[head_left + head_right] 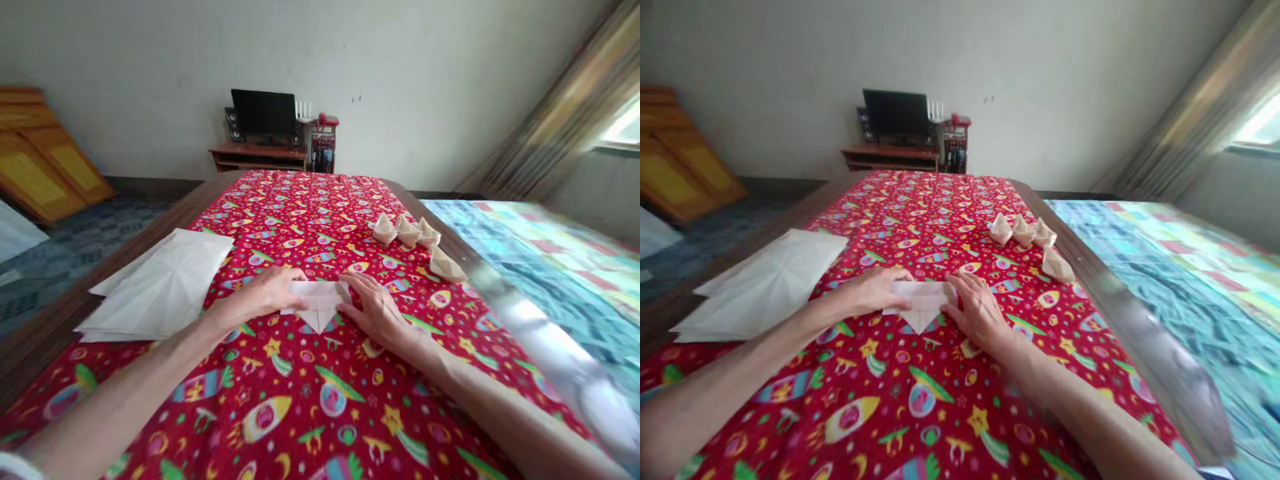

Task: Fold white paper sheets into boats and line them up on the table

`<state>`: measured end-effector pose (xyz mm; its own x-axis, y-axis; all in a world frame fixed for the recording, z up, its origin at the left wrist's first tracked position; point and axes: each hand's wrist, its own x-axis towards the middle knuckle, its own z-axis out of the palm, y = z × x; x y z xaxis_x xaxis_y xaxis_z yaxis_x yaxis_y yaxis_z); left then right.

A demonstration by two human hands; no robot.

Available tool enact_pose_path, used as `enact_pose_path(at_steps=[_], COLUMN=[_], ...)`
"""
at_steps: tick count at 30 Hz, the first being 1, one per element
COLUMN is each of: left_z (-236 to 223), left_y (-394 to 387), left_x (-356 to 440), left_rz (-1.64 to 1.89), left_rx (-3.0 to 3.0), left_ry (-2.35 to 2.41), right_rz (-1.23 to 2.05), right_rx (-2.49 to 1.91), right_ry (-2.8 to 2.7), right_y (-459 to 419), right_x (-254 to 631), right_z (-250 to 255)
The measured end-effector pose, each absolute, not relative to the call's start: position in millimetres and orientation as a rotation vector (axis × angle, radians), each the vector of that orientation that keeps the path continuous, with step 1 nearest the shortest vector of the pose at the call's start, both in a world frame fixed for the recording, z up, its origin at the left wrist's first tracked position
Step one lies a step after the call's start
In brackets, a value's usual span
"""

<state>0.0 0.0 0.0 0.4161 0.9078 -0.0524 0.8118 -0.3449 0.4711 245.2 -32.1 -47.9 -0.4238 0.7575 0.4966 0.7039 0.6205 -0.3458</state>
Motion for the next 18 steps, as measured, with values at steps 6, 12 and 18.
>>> enact_pose_path(at_steps=[6,12,18], left_z=[-6,9,19], left_y=[-4,-10,-26], left_x=[-1,0,2], left_rz=[0.374,0.872,1.01], left_rx=[2.017,2.468,3.027], left_ry=[1.296,1.242,1.288], right_rz=[0.294,0.235,-0.534], right_rx=[-1.149,-1.039,-0.864], right_ry=[-2.354,-2.339,-2.405], right_y=[-13,-11,-28], right_x=[241,233,227], right_z=[-20,2,9])
